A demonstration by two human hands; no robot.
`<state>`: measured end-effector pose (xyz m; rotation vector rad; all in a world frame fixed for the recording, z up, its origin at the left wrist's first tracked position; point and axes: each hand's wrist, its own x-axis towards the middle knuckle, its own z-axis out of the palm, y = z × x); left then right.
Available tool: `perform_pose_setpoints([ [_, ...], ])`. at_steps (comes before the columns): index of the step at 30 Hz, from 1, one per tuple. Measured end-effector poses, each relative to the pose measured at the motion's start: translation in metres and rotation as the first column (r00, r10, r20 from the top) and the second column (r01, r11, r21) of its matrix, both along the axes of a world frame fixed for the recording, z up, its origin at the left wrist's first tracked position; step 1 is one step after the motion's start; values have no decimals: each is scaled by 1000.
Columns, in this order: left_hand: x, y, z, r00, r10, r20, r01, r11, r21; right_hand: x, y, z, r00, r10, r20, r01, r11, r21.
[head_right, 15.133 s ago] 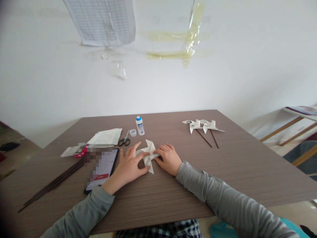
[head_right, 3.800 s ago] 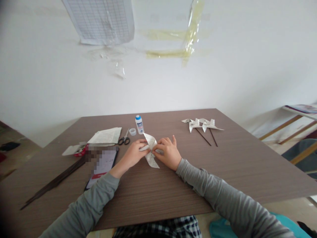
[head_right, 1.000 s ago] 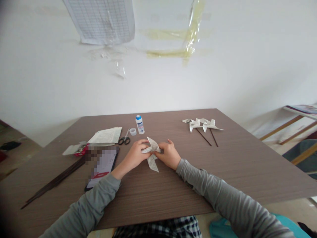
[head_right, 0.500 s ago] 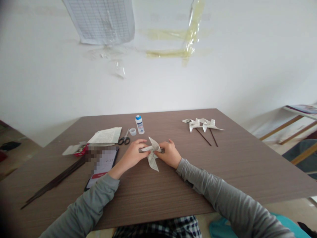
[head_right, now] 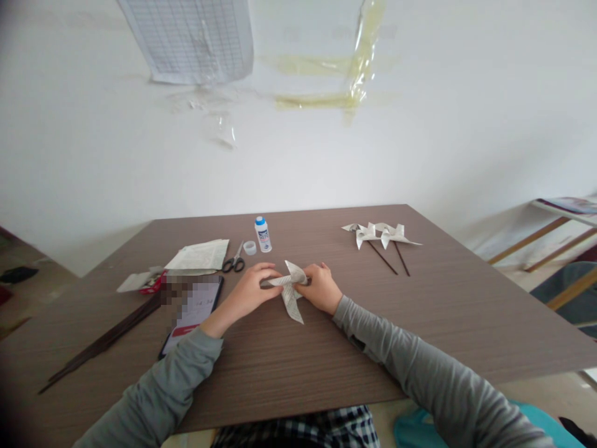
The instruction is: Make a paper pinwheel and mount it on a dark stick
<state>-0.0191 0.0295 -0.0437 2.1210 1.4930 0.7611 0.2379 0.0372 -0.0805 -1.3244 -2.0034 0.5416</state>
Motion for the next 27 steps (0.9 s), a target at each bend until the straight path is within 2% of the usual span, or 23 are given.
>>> perform_pose_setpoints([
  [10, -7, -2, 4, 999, 34, -6, -34, 999, 3, 3, -1, 6, 1000, -11, 17, 12, 998, -66],
  [18, -3, -6, 11, 998, 13, -66, -15, 999, -38, 4, -2, 13, 998, 14, -57, -20, 995, -96],
  [22, -2, -8, 14, 991, 30, -127, -35, 999, -37, 1, -4, 16, 999, -19, 35, 24, 990, -140],
  [27, 0, -12, 18, 975, 79, -208, -84, 996, -18, 0, -5, 19, 995, -48, 93, 60, 990, -127],
])
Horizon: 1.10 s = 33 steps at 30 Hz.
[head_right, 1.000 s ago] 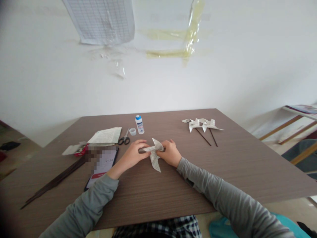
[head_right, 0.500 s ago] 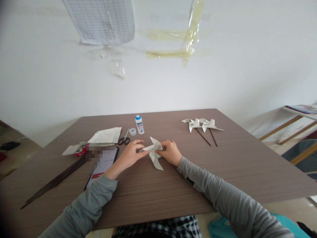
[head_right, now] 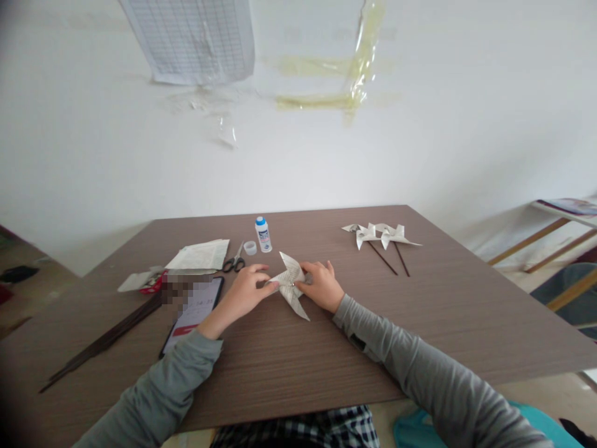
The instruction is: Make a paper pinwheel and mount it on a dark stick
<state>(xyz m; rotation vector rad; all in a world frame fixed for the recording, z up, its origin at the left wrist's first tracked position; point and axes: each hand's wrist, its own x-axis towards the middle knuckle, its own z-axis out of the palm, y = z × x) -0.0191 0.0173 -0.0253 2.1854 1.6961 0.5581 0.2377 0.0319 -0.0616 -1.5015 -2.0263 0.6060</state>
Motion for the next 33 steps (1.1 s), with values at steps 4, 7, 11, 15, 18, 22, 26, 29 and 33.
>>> perform_pose_setpoints([
  [4, 2, -5, 6, 996, 44, -74, -42, 999, 26, 3, 0, 0, 1000, 25, 15, -25, 1000, 5],
  [7, 4, -8, 9, 988, 68, -141, -63, 997, 42, 5, 0, -3, 997, 66, 31, -66, 997, 28],
  [11, 4, -10, 9, 971, 72, -227, -65, 997, 41, 7, 0, -6, 993, 100, 68, -103, 993, 51],
  [15, 1, -11, 4, 967, 52, -250, -43, 998, 41, 11, 0, -8, 983, 159, 91, -164, 985, 49],
  [18, -2, -11, 0, 965, 32, -260, -28, 999, 21, 15, 1, -8, 977, 192, 94, -197, 979, 48],
  [22, -6, -12, 0, 960, 11, -281, -13, 1000, -5, 21, 5, -12, 974, 213, 77, -217, 975, 48],
  [26, -8, -14, 3, 949, -18, -314, 4, 999, -45, 30, 12, -14, 969, 227, 102, -233, 971, 56],
  [29, -9, -15, 6, 942, -28, -334, 7, 998, -64, 39, 17, -14, 960, 220, 174, -230, 972, 42],
  [33, -10, -16, 5, 942, -10, -335, -14, 997, -70, 48, 21, -12, 945, 223, 241, -223, 974, -28],
])
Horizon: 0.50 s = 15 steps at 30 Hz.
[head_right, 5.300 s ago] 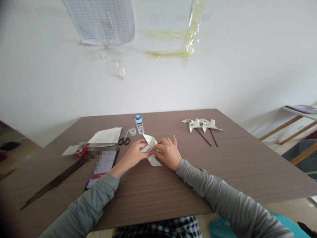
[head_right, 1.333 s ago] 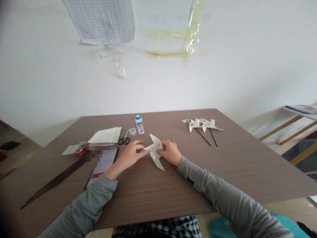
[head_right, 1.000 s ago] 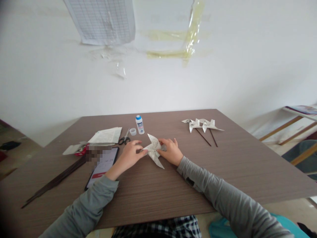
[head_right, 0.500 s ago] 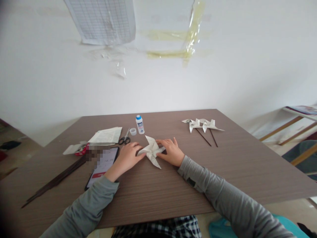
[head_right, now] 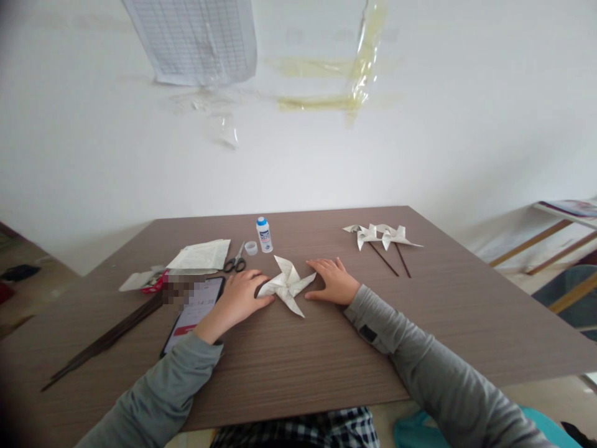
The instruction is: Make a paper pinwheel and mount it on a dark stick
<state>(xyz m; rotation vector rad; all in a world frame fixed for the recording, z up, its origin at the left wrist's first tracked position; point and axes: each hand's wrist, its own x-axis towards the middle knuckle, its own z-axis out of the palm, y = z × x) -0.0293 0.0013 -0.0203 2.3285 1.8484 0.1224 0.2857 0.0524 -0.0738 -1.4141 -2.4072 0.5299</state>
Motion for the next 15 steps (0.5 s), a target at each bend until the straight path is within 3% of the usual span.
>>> perform_pose_setpoints([
  [8, -4, 0, -9, 998, -48, 36, 46, 997, 60, -1, -1, 1, 1000, 8, -12, -8, 1000, -4],
  [15, -21, -8, -5, 987, -69, 145, 53, 992, 112, 1, 1, 0, 1000, 20, -19, -20, 1000, 14],
])
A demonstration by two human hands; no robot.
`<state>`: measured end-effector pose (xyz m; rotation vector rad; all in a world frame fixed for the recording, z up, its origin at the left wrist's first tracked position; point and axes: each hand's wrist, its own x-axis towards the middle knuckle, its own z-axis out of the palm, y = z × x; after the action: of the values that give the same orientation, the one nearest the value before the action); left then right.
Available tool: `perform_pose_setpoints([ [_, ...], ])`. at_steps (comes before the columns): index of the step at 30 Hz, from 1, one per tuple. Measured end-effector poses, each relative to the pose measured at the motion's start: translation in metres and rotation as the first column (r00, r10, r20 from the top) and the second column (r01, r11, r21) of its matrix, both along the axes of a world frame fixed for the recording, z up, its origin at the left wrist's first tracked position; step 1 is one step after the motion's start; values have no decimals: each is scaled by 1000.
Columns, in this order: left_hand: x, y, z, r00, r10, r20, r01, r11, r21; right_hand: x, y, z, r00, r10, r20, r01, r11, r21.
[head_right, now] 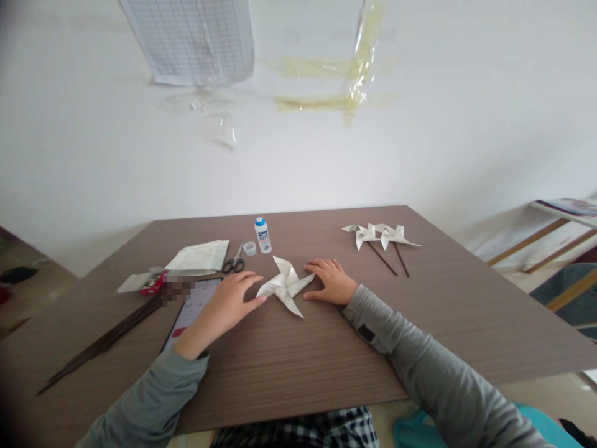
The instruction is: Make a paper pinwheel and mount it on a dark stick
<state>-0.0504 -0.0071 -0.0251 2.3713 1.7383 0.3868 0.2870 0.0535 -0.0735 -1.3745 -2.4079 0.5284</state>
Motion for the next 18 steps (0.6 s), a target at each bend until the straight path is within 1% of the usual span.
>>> perform_pose_setpoints([
  [2, -15, -2, 3, 999, 15, 40, -17, 999, 48, 1, 0, 1, 1000, 1, 4, -1, 1000, -8],
  [5, -47, -1, 10, 995, 44, 85, -50, 997, 65, 2, -1, 2, 1000, -1, 14, 1, 1000, -22],
  [7, -74, 1, 16, 990, 102, 93, -109, 991, 72, 3, -1, 2, 1000, 2, 19, -1, 1000, -28],
  [10, -116, 6, 20, 977, 209, 44, -212, 971, 111, 3, 0, 0, 1000, 9, 19, -8, 1000, -25],
  [12, -140, 6, 18, 947, 321, -19, -314, 936, 160, 3, 0, -1, 1000, 9, 14, -9, 1000, -15],
  [14, -157, 5, 13, 909, 405, -95, -383, 905, 186, 2, 0, -1, 1000, 8, 10, -7, 1000, -9],
  [16, -166, 1, 7, 880, 442, -172, -411, 892, 187, 1, 0, -1, 1000, 6, 12, -6, 1000, -14],
  [18, -168, -4, 1, 852, 478, -213, -437, 874, 211, 0, -1, -1, 1000, 5, 15, -5, 1000, -19],
])
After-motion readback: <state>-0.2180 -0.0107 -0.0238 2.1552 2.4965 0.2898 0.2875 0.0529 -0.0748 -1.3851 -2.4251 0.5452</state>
